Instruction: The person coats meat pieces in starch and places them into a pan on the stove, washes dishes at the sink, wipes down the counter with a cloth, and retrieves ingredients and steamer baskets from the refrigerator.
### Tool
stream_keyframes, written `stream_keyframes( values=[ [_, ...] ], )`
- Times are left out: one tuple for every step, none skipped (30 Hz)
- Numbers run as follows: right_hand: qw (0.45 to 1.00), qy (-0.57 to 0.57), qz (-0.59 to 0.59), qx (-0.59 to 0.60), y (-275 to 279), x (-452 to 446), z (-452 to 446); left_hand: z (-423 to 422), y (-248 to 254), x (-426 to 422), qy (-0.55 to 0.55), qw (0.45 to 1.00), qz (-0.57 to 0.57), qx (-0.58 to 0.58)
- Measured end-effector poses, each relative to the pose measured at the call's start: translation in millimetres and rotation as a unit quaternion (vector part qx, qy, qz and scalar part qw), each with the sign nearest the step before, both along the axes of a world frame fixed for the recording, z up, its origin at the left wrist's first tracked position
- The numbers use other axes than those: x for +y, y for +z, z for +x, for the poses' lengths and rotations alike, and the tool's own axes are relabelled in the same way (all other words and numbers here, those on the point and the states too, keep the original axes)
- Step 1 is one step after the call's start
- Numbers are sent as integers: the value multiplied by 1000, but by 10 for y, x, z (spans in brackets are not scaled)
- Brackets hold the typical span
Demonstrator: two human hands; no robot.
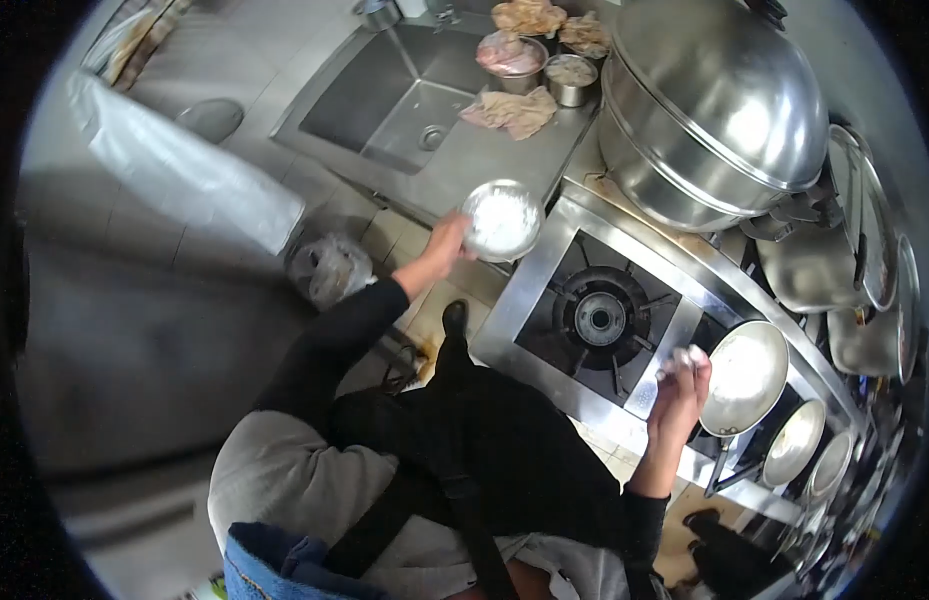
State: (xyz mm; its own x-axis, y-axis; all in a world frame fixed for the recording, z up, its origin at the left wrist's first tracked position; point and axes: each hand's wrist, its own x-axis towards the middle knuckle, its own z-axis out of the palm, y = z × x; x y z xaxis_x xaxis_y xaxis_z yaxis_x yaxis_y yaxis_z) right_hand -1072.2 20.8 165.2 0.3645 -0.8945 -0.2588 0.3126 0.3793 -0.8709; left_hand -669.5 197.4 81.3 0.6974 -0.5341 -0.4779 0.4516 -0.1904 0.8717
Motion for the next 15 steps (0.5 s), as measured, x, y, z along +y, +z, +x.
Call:
stream_keyframes(
  values=[
    [1000,-26,-1,10,0,90,12,331,-110,-241,-32,999,-27,-16],
    [998,-52,1,22,6,209,26,587,-256,-475,-31,998,-58,-5],
    [996,-85,-11,35,-25,335,55,832,-375,-698,-29,996,-87,5],
    [993,-104,-12,53,-4,471,106,1073,-457,-886,-42,995,-91,18],
    [988,-140,-8,61,51,664,200,1247,-553,-1015,-50,994,-94,34],
    [983,-170,-3,70,117,852,316,1337,-573,-1063,-54,993,-96,50],
    [975,-205,10,79,164,1040,422,1377,-587,-1046,-57,991,-98,69],
    [965,-243,19,97,256,1228,615,1364,-563,-960,-66,996,-60,2],
    [959,-261,27,110,247,1382,677,1298,-550,-833,-73,995,-22,-66],
    [952,-280,36,121,200,1515,720,1176,-604,-695,-124,972,-22,-197],
    [947,-292,48,126,152,1614,772,1020,-600,-543,-175,929,-22,-325],
    [942,-303,62,132,101,1719,808,867,-593,-410,-250,900,-118,-338],
    [936,-314,76,140,57,1791,861,851,-602,-388,-363,800,-138,-458],
    [943,-299,75,125,17,1825,933,894,-528,-423,-492,671,-142,-536],
    [950,-284,74,110,-28,1833,1006,994,-524,-463,-521,605,-151,-583]
  ],
)
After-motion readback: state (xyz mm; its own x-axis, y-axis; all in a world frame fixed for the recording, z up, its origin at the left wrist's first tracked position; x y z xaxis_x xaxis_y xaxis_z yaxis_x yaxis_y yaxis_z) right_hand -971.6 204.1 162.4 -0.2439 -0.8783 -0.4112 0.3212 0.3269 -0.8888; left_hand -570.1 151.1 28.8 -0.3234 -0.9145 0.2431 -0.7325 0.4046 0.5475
